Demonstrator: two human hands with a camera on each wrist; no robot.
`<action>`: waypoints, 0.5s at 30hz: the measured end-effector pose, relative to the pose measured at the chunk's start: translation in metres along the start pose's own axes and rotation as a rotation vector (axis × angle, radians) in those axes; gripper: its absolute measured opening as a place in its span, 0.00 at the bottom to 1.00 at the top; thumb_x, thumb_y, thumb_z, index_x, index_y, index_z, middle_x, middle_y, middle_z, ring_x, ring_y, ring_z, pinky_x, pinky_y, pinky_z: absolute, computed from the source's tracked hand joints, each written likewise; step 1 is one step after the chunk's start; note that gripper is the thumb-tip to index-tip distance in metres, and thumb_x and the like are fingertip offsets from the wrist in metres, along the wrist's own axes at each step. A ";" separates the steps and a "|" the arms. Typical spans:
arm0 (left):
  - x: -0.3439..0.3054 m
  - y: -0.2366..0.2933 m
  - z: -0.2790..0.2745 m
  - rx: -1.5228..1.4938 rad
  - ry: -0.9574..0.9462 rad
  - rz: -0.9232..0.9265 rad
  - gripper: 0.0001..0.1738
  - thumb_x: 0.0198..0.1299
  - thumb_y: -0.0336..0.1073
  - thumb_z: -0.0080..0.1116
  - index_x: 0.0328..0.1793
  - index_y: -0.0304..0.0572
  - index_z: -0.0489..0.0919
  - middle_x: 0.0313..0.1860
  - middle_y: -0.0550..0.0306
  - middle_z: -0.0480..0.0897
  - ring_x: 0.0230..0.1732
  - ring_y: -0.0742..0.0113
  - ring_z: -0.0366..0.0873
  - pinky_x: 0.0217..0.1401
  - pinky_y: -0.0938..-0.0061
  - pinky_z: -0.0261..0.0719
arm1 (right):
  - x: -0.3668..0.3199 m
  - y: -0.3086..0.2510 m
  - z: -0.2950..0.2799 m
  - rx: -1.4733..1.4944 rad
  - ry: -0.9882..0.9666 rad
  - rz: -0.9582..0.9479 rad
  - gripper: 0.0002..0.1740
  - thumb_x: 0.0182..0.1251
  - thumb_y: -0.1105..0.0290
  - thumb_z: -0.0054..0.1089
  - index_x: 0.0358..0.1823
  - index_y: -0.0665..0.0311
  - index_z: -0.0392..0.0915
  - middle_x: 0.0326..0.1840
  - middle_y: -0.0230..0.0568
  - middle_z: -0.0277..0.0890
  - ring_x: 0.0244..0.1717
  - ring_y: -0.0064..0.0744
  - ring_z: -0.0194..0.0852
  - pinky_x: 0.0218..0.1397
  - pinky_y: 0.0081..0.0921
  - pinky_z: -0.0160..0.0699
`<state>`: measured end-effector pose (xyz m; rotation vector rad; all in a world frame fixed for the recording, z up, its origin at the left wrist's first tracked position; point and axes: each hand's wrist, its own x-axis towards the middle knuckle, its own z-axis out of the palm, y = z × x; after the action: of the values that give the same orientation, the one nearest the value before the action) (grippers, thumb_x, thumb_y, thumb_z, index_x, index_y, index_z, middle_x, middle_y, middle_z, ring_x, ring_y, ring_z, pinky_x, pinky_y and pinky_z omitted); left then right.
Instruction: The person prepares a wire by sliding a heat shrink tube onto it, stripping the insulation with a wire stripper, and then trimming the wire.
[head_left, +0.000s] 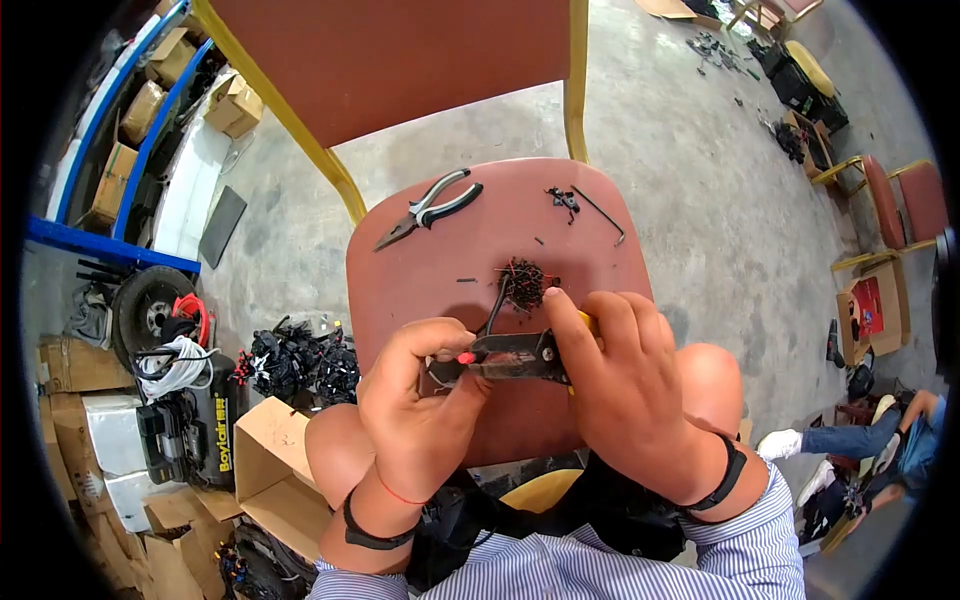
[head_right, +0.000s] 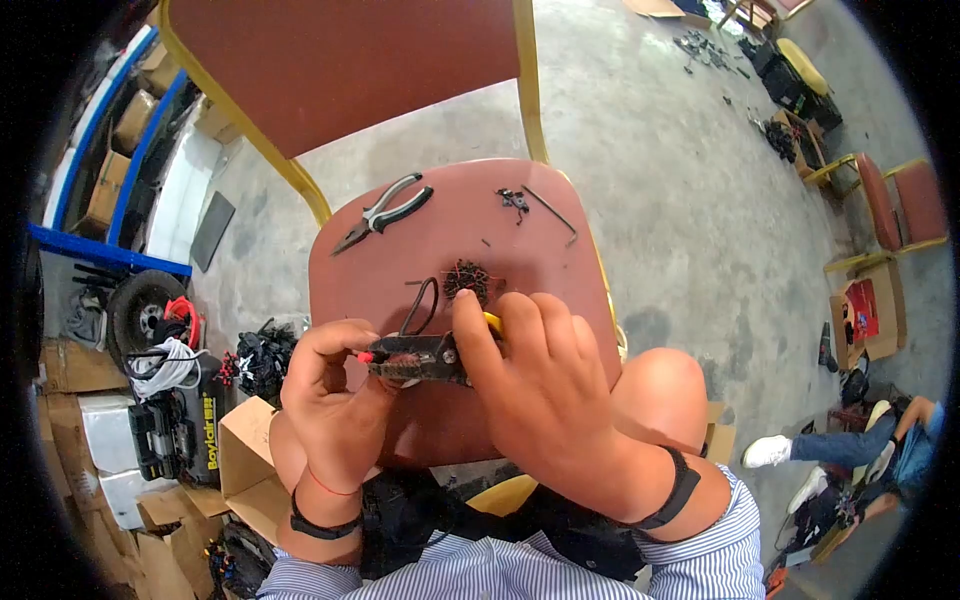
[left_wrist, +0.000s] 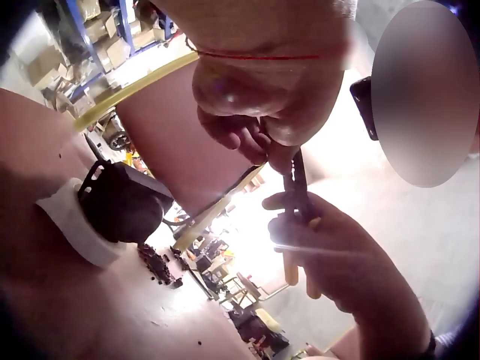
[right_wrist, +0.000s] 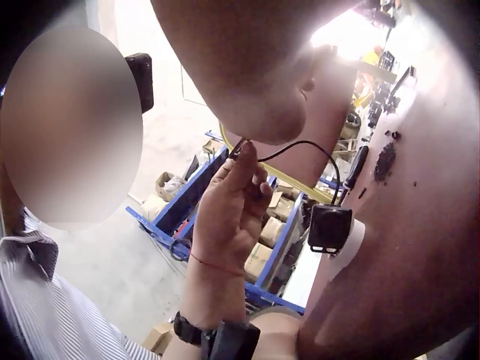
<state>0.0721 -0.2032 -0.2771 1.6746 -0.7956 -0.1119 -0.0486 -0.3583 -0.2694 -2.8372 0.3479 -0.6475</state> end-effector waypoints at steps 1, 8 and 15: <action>0.001 0.000 -0.001 0.044 -0.001 0.023 0.18 0.54 0.14 0.72 0.50 0.34 0.82 0.46 0.53 0.87 0.42 0.73 0.83 0.44 0.78 0.82 | 0.001 -0.001 -0.002 0.015 -0.018 0.007 0.32 0.57 0.76 0.62 0.68 0.65 0.76 0.51 0.45 0.73 0.54 0.47 0.74 0.53 0.40 0.72; -0.001 0.000 -0.002 0.167 0.017 0.064 0.20 0.48 0.13 0.68 0.49 0.35 0.83 0.46 0.50 0.88 0.42 0.66 0.86 0.47 0.74 0.84 | 0.001 0.002 0.008 -0.037 0.015 -0.033 0.22 0.60 0.70 0.59 0.59 0.61 0.77 0.43 0.39 0.73 0.45 0.39 0.73 0.46 0.35 0.70; -0.002 0.002 -0.008 0.163 0.005 0.048 0.21 0.48 0.13 0.70 0.49 0.34 0.84 0.46 0.50 0.88 0.43 0.65 0.86 0.49 0.73 0.84 | 0.006 0.003 0.008 0.003 0.006 -0.062 0.23 0.58 0.71 0.61 0.57 0.62 0.77 0.42 0.36 0.73 0.43 0.38 0.74 0.44 0.34 0.70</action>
<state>0.0735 -0.1955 -0.2736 1.8067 -0.8595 -0.0092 -0.0407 -0.3617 -0.2755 -2.8541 0.2600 -0.6682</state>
